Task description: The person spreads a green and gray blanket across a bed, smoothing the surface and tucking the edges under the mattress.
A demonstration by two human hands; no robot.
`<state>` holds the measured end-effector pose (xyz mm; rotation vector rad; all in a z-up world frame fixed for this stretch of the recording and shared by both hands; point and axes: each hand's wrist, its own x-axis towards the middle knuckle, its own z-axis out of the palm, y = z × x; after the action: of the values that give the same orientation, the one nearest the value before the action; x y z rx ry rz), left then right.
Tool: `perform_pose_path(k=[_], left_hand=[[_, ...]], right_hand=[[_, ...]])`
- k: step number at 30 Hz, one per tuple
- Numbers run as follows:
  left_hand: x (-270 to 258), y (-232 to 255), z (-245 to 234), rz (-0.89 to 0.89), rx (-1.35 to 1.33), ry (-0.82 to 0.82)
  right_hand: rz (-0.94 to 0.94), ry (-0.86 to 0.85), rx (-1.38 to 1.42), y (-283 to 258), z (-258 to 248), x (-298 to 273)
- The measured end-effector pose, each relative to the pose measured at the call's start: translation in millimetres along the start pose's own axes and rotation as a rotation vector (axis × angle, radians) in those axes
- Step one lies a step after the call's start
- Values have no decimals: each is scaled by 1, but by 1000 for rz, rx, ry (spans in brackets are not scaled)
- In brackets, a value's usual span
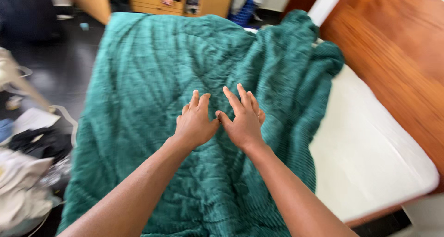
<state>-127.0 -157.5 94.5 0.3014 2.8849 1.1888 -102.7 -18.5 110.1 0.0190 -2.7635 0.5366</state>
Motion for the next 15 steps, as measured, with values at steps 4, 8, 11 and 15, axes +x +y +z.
perform_pose_path(k=[4, 8, 11, 15], left_hand=[[0, 46, 37, 116, -68, -84], [1, 94, 68, 210, -104, -201], [5, 127, 93, 315, -165, -188], [4, 152, 123, 341, -193, -227]], right_hand=[[97, 69, -38, 49, -29, -20], [170, 140, -98, 97, -61, -40], [234, 177, -132, 128, -83, -51], [309, 202, -129, 161, -98, -57]])
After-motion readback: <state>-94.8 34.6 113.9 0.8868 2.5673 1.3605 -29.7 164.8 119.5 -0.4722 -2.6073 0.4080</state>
